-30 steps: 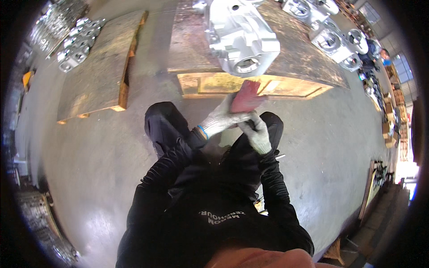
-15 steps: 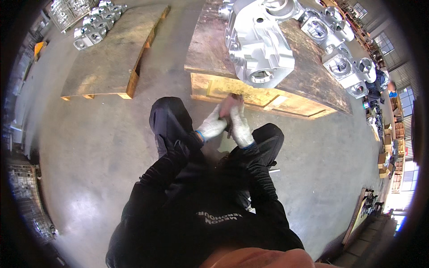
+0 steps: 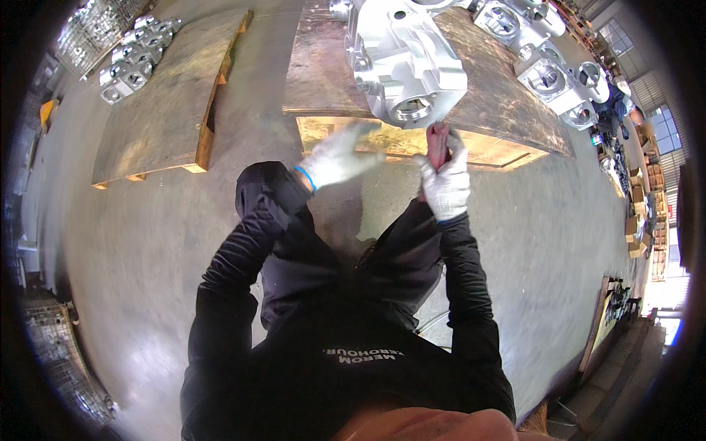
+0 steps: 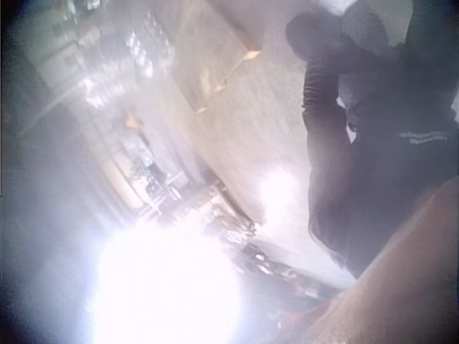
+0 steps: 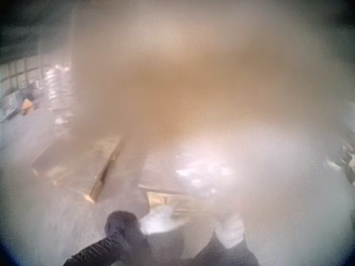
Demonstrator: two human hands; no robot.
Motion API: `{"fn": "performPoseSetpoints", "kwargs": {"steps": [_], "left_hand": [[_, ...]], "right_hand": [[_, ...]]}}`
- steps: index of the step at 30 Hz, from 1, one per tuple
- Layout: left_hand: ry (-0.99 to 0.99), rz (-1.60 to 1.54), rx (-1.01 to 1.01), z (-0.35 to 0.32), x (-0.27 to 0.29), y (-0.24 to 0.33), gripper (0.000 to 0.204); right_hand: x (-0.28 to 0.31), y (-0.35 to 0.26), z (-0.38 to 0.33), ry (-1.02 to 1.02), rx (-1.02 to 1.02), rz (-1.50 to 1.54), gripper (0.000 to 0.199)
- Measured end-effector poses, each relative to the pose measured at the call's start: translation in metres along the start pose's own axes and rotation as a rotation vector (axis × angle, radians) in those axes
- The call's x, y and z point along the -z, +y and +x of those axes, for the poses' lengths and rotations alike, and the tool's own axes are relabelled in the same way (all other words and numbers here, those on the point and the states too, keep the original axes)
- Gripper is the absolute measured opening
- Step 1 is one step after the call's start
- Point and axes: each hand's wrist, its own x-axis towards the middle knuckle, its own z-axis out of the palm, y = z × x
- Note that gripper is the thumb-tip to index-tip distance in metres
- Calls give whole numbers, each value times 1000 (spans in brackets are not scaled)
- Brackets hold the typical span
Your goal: The person smooths and deburrs a metal casting using a sanding block and a metal file. They rotate the part to work different edges and surfaces, then place it on a wooden pallet with other finished parts.
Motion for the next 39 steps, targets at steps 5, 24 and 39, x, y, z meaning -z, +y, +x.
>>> {"fn": "performPoseSetpoints", "kwargs": {"steps": [5,24,39], "left_hand": [[445,68,-315,70,40,49,36],[231,698,-838,223,20,64,36],[171,731,-780,225,16,66,45]], "right_hand": [[10,36,29,-171,569,-612,50],[-50,-48,44,190,-1058,1650,29],[-42,-15,16,216,-1125,1461,38]]}}
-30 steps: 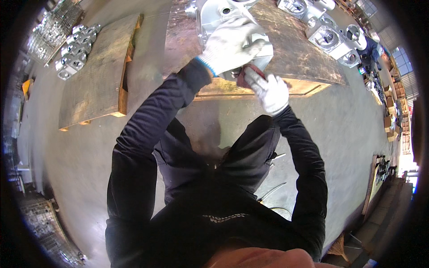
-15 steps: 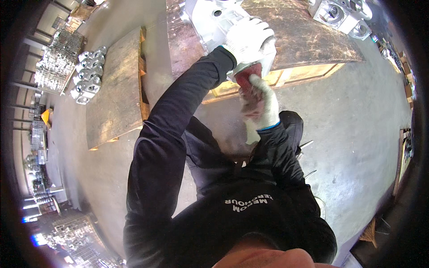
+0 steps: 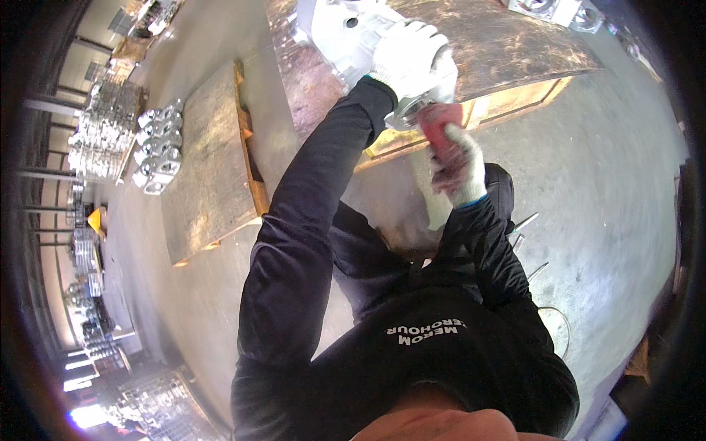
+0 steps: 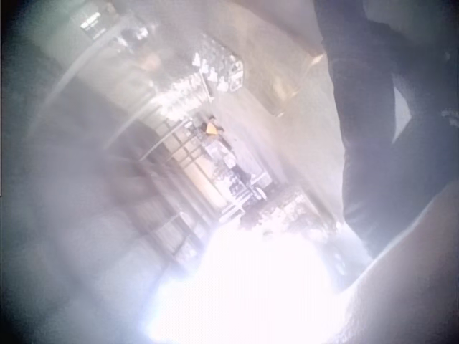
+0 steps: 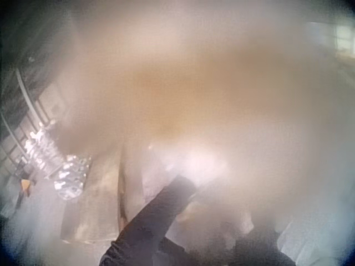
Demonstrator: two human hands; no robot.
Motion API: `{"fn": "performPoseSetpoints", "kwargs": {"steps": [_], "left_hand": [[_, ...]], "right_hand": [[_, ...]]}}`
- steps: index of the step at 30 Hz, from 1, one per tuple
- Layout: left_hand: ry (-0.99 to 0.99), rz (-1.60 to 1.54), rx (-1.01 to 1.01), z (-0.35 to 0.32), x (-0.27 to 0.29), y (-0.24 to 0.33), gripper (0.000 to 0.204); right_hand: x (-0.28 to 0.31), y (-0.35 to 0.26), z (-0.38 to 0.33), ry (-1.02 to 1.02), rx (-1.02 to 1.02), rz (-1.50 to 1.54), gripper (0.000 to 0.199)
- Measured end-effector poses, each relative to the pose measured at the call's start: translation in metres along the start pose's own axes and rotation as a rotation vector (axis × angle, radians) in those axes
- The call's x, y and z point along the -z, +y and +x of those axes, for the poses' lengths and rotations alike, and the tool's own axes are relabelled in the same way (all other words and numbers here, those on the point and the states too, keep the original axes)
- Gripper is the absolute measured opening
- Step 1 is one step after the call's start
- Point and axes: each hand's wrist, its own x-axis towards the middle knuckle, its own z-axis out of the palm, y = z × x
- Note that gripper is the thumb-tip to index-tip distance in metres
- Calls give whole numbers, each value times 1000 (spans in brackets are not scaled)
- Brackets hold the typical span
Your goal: The person smooths and deburrs a metal casting using a sanding block and a metal file. They rotate the part to work different edges and surfaces, then place it on a wooden pallet with other finished parts.
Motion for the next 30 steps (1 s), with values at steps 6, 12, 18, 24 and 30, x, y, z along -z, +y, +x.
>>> {"fn": "performPoseSetpoints", "kwargs": {"steps": [6,12,18,24,30], "left_hand": [[12,-20,20,-2,2,2,44],[-24,-79,23,0,3,0,43],[5,-37,26,-1,5,4,41],[-67,-61,27,1,6,2,41],[236,38,-124,2,50,-18,49]], "right_hand": [[-54,-6,-1,148,180,-287,47],[3,8,12,-207,1252,-1771,53],[40,-107,70,-669,1246,-2396,53],[-5,-6,10,-226,758,-1413,53],[-20,-116,-18,-235,813,-1396,52]]}}
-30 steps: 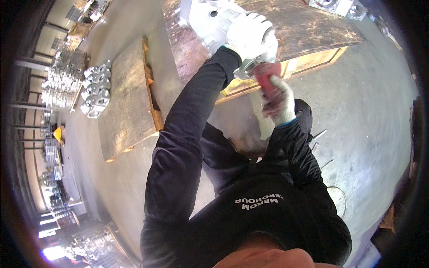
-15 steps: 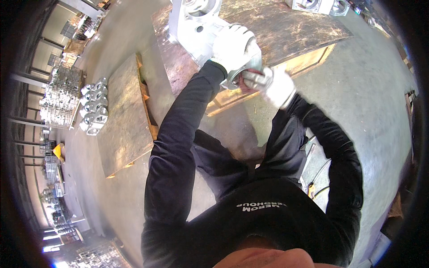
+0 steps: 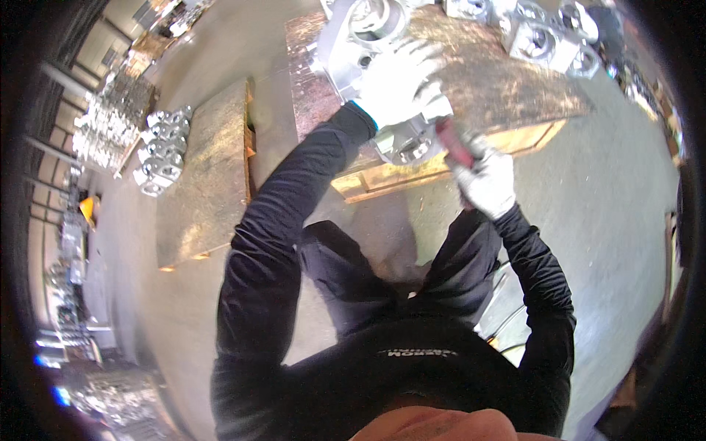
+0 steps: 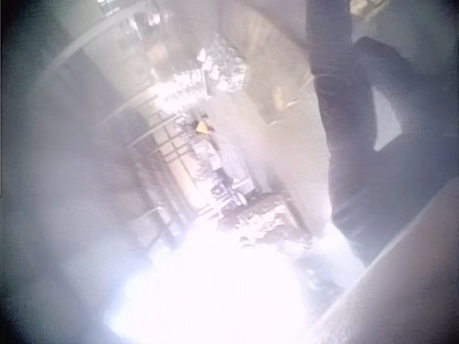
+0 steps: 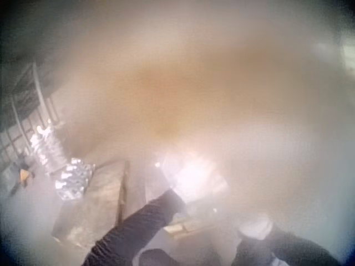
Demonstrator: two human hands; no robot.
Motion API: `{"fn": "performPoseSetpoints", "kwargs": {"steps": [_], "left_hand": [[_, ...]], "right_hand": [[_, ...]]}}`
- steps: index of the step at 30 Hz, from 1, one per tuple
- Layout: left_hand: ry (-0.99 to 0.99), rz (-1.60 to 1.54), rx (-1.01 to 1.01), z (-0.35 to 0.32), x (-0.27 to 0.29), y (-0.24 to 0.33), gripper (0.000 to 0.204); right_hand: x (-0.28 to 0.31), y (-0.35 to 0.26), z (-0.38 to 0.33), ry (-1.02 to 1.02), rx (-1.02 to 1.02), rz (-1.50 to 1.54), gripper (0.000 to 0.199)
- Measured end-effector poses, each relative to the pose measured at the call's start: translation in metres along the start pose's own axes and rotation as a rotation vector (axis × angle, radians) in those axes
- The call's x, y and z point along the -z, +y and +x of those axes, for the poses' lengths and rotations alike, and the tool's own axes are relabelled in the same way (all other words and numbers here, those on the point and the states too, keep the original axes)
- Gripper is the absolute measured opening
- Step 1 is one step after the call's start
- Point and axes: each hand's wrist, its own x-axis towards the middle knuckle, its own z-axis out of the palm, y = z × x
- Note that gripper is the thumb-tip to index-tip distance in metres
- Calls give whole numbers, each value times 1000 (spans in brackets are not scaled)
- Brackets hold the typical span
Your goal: The person smooths and deburrs a metal casting using a sanding block and a metal file. They rotate the part to work different edges and surfaces, then place it on a wooden pallet with other finished parts.
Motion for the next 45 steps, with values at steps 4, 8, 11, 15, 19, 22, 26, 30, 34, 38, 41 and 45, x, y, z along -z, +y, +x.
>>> {"fn": "performPoseSetpoints", "kwargs": {"steps": [4,8,11,15,19,22,26,30,34,38,41,45], "left_hand": [[164,-4,291,25,36,-66,38],[85,-220,539,55,33,-140,37],[-8,-513,566,55,3,-178,36],[36,-701,554,25,-58,-202,35],[87,-952,567,9,-98,-216,35],[162,-1444,511,8,-102,-219,34],[-10,-847,624,-3,-78,-206,40],[-60,-838,630,-1,-57,-177,44],[409,-376,610,34,-35,-163,40],[353,-308,478,41,-18,-160,41],[216,-252,517,36,-18,-162,42],[279,-296,508,35,-25,-169,42]], "right_hand": [[29,-16,109,286,490,-419,52],[11,-40,214,133,894,-882,53],[-10,-50,260,22,865,-1082,42],[-46,-32,263,-66,512,-961,36],[-74,3,281,-273,-172,347,43],[-84,15,304,-579,155,43,39],[-69,-11,293,-262,-84,274,40],[-31,-60,273,-214,387,-1046,31],[-63,-51,260,-114,401,-780,33],[-87,25,276,-233,-91,403,37],[-104,55,273,-206,-149,1339,37],[-109,31,263,70,-77,880,39]]}}
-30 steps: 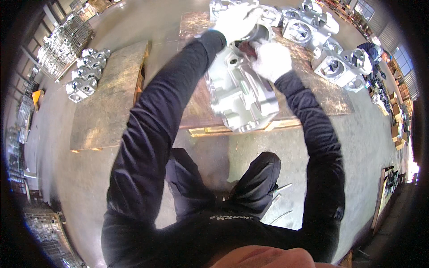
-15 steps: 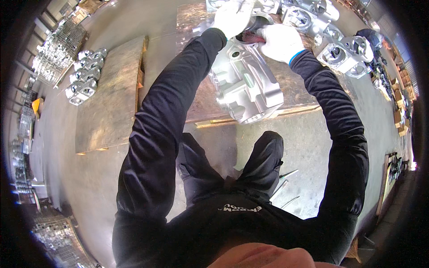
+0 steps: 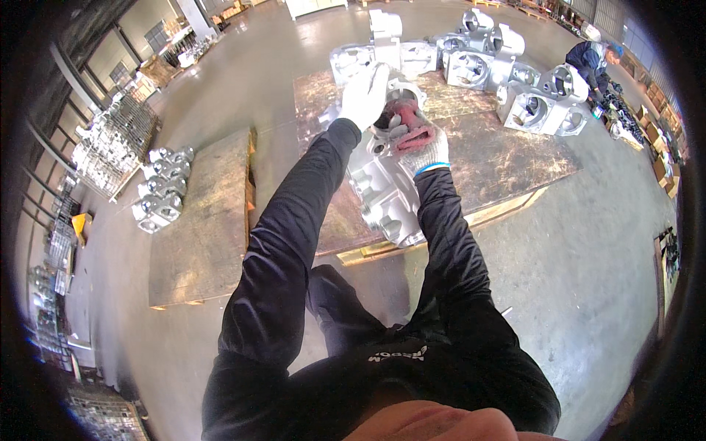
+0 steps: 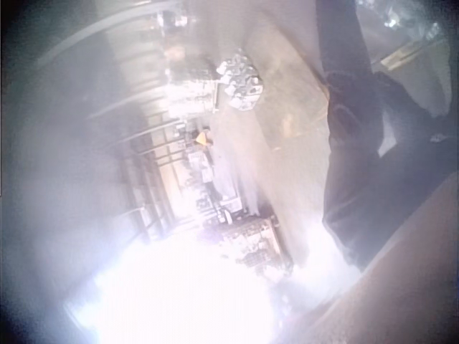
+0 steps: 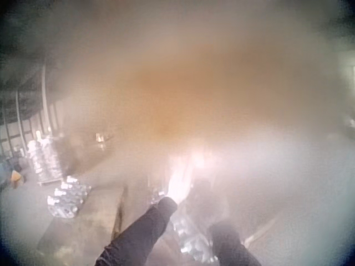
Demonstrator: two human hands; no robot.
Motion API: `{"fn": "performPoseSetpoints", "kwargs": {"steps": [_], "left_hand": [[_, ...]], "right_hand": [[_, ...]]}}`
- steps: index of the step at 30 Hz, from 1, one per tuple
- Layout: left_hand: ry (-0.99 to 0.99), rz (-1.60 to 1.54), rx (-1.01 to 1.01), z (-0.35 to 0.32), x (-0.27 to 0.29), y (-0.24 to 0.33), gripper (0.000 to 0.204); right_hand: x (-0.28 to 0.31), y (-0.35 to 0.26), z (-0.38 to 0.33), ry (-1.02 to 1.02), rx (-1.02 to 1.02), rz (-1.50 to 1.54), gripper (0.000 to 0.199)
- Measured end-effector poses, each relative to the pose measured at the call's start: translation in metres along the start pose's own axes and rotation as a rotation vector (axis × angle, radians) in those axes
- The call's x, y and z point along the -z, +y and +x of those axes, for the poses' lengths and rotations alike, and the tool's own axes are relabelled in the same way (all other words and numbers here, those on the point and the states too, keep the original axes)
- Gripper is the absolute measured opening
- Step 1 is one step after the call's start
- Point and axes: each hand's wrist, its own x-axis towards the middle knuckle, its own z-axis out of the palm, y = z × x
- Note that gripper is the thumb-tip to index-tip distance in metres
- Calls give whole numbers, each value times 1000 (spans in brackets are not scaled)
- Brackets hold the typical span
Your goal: The person smooths and deburrs a metal casting using a sanding block and a metal file. They rotate the part to work different edges and surfaces, then place it on a wooden pallet with other finished parts.
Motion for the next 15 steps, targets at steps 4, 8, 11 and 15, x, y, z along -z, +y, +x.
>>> {"fn": "performPoseSetpoints", "kwargs": {"steps": [4,8,11,15], "left_hand": [[56,-119,138,-1,-1,6,45],[65,-136,120,-3,3,12,44],[82,-220,197,-4,3,11,43],[98,-216,221,-3,-4,6,44]], "right_hand": [[-22,-42,2,42,-366,636,51],[-35,-60,6,-97,-349,800,50],[-41,-61,0,-145,-417,642,47],[-33,-76,-4,-158,-402,82,49]]}}
